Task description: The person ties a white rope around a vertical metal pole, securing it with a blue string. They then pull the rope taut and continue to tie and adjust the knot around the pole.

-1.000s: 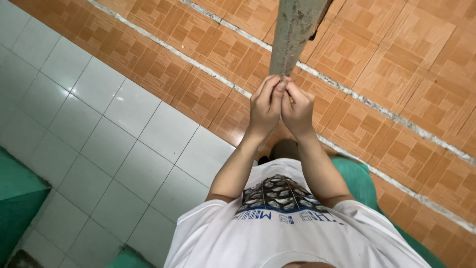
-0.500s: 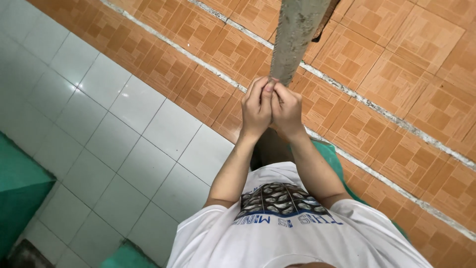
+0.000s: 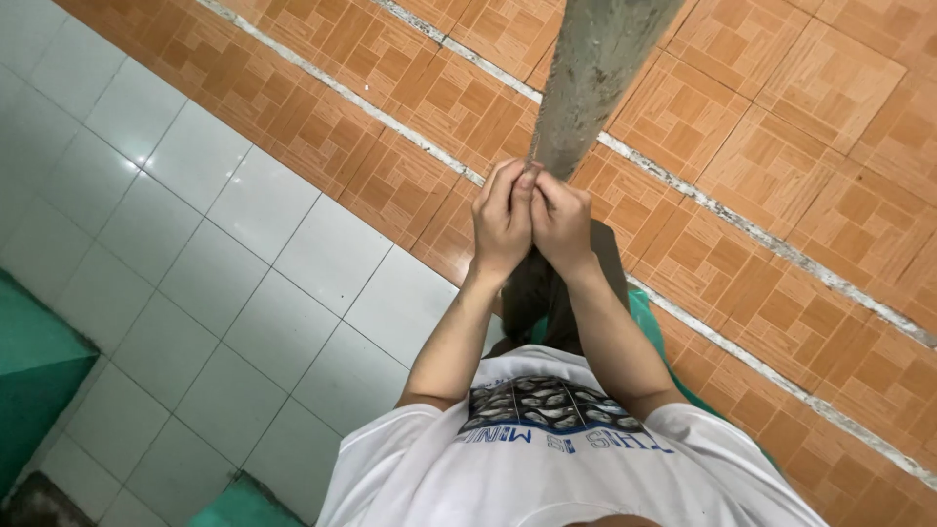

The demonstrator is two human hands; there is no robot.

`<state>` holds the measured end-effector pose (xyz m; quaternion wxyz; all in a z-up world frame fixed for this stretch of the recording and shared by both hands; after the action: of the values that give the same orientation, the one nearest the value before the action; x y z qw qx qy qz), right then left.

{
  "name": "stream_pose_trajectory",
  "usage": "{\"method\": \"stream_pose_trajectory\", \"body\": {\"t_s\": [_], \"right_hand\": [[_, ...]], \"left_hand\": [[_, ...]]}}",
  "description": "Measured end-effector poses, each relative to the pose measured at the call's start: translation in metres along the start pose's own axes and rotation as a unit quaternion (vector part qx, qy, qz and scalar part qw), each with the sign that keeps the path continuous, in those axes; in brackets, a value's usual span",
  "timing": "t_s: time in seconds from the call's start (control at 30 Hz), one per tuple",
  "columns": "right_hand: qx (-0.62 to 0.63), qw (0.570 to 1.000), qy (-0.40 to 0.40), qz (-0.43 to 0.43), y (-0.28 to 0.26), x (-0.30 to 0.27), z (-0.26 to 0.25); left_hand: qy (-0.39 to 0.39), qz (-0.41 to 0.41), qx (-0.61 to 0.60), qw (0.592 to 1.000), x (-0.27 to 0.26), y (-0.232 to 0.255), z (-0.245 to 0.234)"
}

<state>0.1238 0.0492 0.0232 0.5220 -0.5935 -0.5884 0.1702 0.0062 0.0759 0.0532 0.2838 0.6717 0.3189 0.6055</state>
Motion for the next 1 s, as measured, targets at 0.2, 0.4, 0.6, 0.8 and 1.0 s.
{"method": "stream_pose_trajectory", "body": {"t_s": [0.2, 0.4, 0.6, 0.8, 1.0], "right_hand": [[-0.014, 1.000, -0.016, 0.005, -0.004, 0.000, -0.005], [0.013, 0.996, -0.074, -0.046, -0.016, 0.004, -0.013], [0.040, 0.988, -0.111, -0.102, -0.049, 0.031, -0.044], [0.105, 0.973, -0.145, -0.142, -0.119, 0.070, -0.094], [0.138, 0.966, -0.166, -0.142, -0.123, 0.100, -0.102]], "left_hand": [[-0.024, -0.020, 0.035, 0.999, -0.004, -0.002, 0.004], [0.022, 0.026, 0.033, 0.999, 0.018, 0.041, 0.002], [0.064, 0.078, 0.008, 0.995, 0.024, 0.043, 0.013], [0.059, 0.132, 0.072, 0.987, 0.088, 0.121, 0.006], [0.050, 0.180, 0.246, 0.951, 0.096, 0.135, 0.010]]}}
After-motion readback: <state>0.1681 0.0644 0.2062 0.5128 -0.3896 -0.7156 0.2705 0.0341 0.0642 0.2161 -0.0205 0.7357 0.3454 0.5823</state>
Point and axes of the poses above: each hand's wrist, its own x-axis towards the middle knuckle, its own z-axis out of the palm, y = z × x, the point moved 9 cm from there along x, towards the middle knuckle, and after that the axes turned 7 degrees about z, right-handed, at the moved point
